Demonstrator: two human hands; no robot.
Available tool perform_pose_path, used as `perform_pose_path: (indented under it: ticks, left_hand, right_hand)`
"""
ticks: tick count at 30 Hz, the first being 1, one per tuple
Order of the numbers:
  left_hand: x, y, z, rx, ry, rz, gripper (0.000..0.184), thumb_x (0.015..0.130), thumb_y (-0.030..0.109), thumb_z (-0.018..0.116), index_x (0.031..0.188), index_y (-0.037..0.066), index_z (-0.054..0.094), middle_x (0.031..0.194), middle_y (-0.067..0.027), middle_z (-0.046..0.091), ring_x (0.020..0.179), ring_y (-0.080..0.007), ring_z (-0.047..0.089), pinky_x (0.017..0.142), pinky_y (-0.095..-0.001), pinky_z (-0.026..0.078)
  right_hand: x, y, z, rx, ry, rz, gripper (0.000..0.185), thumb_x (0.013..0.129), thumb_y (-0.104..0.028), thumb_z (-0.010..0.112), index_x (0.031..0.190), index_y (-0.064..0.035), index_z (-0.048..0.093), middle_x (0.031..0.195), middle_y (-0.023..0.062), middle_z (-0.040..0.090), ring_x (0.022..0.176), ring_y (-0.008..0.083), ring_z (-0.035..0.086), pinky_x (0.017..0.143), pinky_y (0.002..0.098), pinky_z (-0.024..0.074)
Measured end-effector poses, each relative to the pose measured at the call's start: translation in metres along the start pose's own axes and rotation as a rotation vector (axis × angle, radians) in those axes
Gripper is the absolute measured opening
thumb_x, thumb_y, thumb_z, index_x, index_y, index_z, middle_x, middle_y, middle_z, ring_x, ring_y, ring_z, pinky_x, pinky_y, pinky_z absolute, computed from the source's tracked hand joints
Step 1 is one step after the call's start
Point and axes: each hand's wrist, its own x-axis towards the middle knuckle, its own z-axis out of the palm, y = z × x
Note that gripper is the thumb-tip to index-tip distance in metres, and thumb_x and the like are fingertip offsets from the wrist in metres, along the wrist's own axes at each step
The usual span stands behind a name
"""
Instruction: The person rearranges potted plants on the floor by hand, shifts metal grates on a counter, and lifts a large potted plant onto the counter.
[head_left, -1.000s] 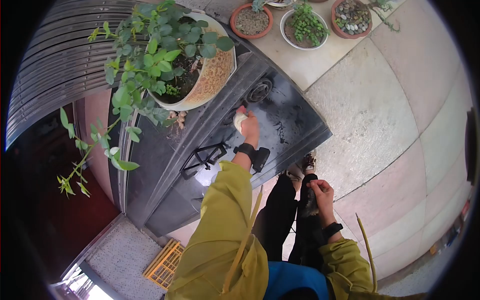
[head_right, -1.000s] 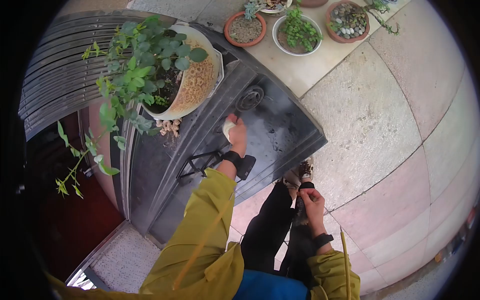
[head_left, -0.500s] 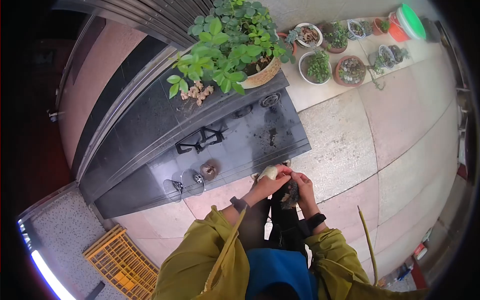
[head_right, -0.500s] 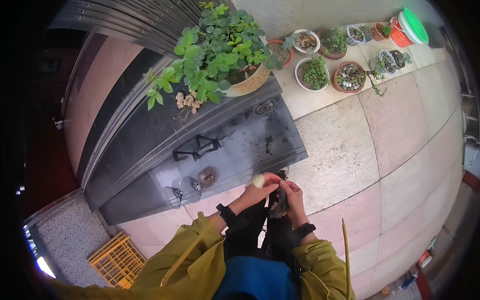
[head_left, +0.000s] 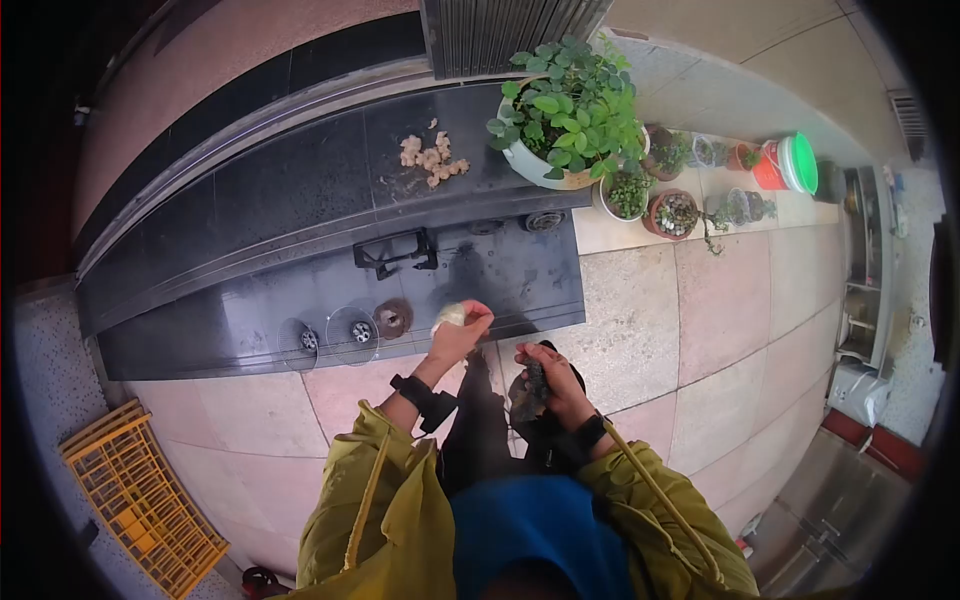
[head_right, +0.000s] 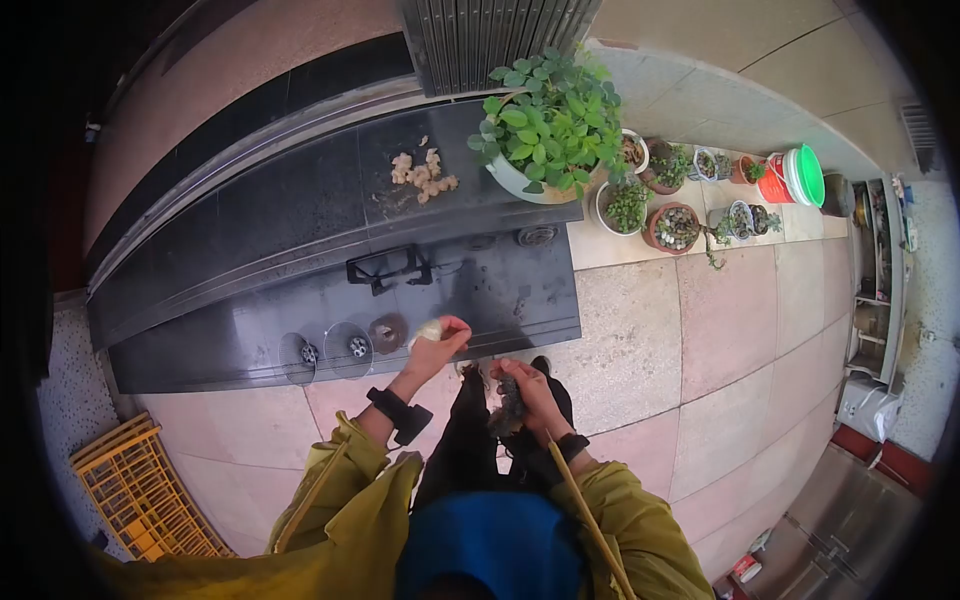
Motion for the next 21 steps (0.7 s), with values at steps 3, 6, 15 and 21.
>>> perform_pose_path:
  ticks: [3, 6, 15, 21]
  left_hand:
    - [0.051, -0.017, -0.071, 0.018, 0.206, 0.021, 0.011, 0.088, 0.010, 0.066, 0.096, 0.002, 0.064, 0.080, -0.0035, 0.066, 0.070, -0.0126, 0.065, 0.064, -0.0261, 0.052]
    - [0.096, -0.025, -0.140, 0.100, 0.442, -0.032, 0.013, 0.084, 0.009, 0.067, 0.095, 0.003, 0.064, 0.078, -0.0044, 0.066, 0.067, -0.0142, 0.065, 0.062, -0.0268, 0.052]
    - [0.231, -0.084, -0.270, 0.359, 0.723, -0.144, 0.012, 0.078, 0.019, 0.071, 0.086, 0.011, 0.066, 0.076, -0.0047, 0.068, 0.066, -0.0191, 0.067, 0.062, -0.0333, 0.052]
    - [0.294, -0.155, -0.331, 0.868, 0.916, 0.024, 0.010, 0.076, 0.021, 0.067, 0.083, 0.014, 0.067, 0.082, -0.0082, 0.069, 0.083, -0.0311, 0.067, 0.075, -0.0401, 0.052]
  right_hand:
    - [0.000, -0.014, 0.002, 0.127, 0.033, 0.025, 0.029, 0.092, -0.032, 0.066, 0.108, -0.0087, 0.061, 0.092, 0.0010, 0.061, 0.071, 0.0105, 0.056, 0.061, 0.0247, 0.0479]
    - [-0.019, -0.046, 0.015, 0.276, 0.053, -0.024, 0.032, 0.093, -0.037, 0.065, 0.110, -0.0100, 0.060, 0.093, 0.0008, 0.060, 0.076, 0.0119, 0.057, 0.065, 0.0258, 0.0484]
    - [0.031, -0.084, -0.046, 0.563, 0.078, -0.206, 0.030, 0.095, -0.019, 0.063, 0.121, -0.0075, 0.056, 0.105, 0.0060, 0.060, 0.092, 0.0166, 0.059, 0.085, 0.0307, 0.0501]
    - [0.078, -0.104, -0.086, 0.664, 0.163, -0.200, 0.026, 0.096, -0.015, 0.060, 0.120, -0.0048, 0.060, 0.112, 0.0102, 0.061, 0.098, 0.0174, 0.062, 0.087, 0.0303, 0.0540]
